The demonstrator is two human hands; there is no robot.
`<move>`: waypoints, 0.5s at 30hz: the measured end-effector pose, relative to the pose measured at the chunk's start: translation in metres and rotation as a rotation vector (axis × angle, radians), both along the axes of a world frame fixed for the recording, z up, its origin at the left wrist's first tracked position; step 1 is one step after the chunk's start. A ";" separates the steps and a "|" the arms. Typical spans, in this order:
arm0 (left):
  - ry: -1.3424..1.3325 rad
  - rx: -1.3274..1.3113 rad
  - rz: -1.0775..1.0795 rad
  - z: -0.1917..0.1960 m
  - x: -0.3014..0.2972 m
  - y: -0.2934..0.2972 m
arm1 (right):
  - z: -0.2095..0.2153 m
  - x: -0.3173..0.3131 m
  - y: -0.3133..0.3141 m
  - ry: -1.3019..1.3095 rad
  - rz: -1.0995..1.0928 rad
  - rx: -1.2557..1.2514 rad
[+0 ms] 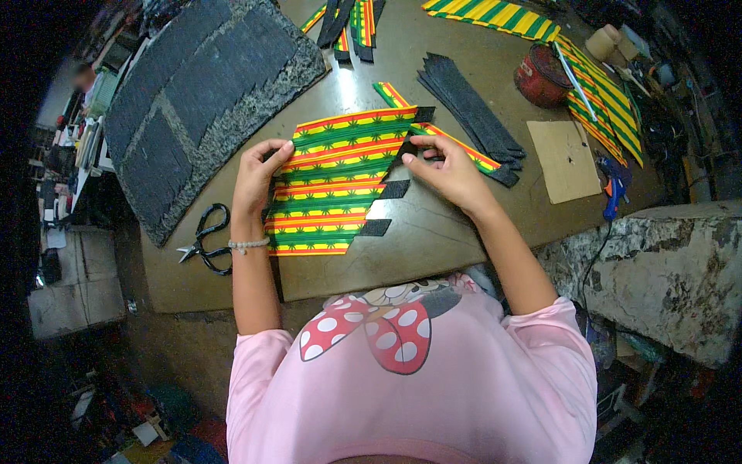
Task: The person assembles a flat panel by layering black fabric strips over a green and yellow striped base. They repeatedly pick strips, align them, and press them into place, then flip the panel to add more strips on the other side.
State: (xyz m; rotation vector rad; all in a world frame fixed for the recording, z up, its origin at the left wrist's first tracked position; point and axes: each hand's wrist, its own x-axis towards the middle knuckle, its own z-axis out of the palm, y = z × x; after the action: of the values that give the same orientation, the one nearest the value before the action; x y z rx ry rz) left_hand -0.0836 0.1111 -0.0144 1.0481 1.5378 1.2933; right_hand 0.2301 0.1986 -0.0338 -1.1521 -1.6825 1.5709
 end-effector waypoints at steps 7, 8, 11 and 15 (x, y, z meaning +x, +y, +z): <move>-0.218 -0.035 -0.089 -0.018 -0.018 0.008 | 0.025 -0.011 -0.006 0.298 -0.082 -0.165; -0.233 -0.023 -0.133 -0.018 -0.021 0.010 | 0.029 -0.012 -0.008 0.366 -0.110 -0.232; -0.203 -0.149 -0.161 -0.008 -0.025 0.014 | 0.036 -0.017 -0.018 0.477 -0.161 -0.250; 0.679 0.141 -0.276 0.027 -0.003 0.024 | 0.044 -0.028 -0.016 0.573 -0.122 -0.069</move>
State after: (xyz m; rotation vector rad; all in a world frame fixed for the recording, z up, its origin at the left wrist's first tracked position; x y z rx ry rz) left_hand -0.0861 0.1346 0.0124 1.8517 1.7060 0.9006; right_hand 0.2022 0.1828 0.0107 -0.7191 -1.1672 1.6857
